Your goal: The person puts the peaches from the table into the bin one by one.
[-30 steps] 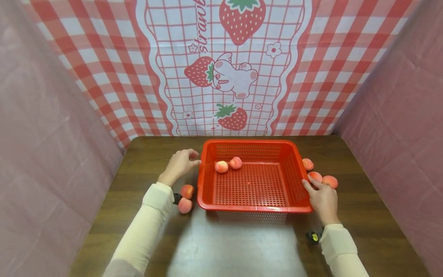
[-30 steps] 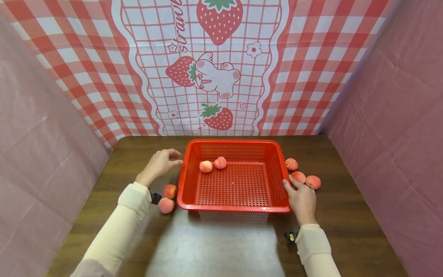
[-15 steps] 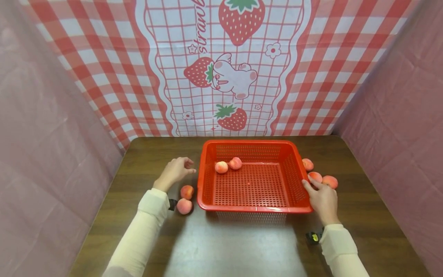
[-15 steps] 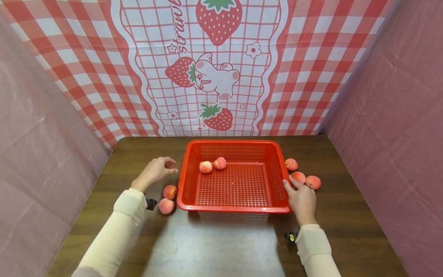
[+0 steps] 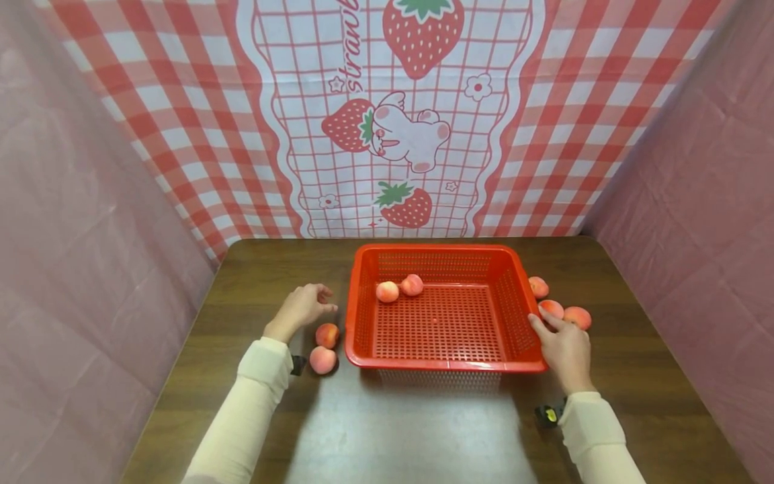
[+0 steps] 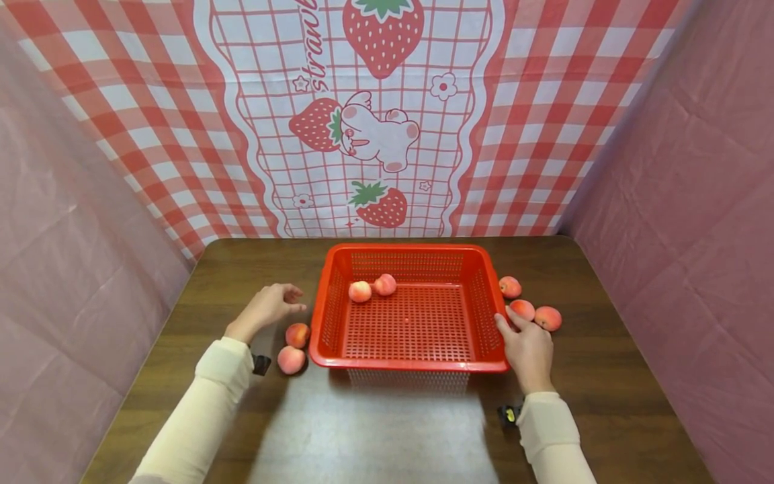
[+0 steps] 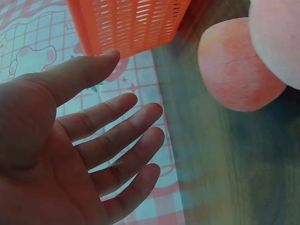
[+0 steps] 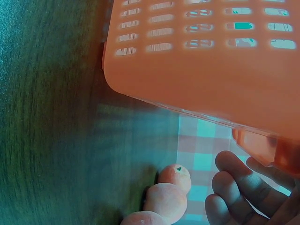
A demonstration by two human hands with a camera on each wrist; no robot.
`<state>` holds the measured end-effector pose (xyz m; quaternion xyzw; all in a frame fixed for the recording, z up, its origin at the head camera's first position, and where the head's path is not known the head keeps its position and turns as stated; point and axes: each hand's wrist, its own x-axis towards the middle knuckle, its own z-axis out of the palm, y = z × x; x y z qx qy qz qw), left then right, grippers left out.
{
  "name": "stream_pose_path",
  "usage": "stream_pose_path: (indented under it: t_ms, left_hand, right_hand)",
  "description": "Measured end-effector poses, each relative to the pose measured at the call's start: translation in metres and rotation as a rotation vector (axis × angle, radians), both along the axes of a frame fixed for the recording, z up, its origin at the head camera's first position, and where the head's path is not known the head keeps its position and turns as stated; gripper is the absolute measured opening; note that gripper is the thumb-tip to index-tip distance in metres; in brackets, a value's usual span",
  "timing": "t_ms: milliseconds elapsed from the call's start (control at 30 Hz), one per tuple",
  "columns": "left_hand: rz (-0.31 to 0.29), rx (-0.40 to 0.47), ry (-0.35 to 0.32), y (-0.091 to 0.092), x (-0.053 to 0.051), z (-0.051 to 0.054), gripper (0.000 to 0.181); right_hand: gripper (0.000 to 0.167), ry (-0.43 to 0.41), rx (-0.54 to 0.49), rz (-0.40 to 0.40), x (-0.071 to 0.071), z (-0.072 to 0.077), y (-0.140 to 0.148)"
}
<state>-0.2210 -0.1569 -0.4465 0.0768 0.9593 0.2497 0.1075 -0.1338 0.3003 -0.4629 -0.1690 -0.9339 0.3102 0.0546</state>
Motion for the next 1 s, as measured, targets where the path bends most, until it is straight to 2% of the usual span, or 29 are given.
stream_pose_path:
  t_ms: [500, 700, 1000]
  left_hand:
    - [-0.016, -0.036, -0.071, -0.010, 0.009, -0.014, 0.041]
    - [-0.046, -0.050, -0.079, -0.013, 0.012, -0.020, 0.044]
    - [-0.026, -0.023, -0.133, -0.016, 0.017, -0.025, 0.044]
  right_hand:
    - [0.060, 0.000, 0.001, -0.003, 0.000, 0.000, -0.001]
    - [0.060, 0.000, 0.007, -0.004, 0.001, 0.001, -0.001]
    - [0.057, 0.021, 0.018, -0.004, 0.000, 0.000, 0.000]
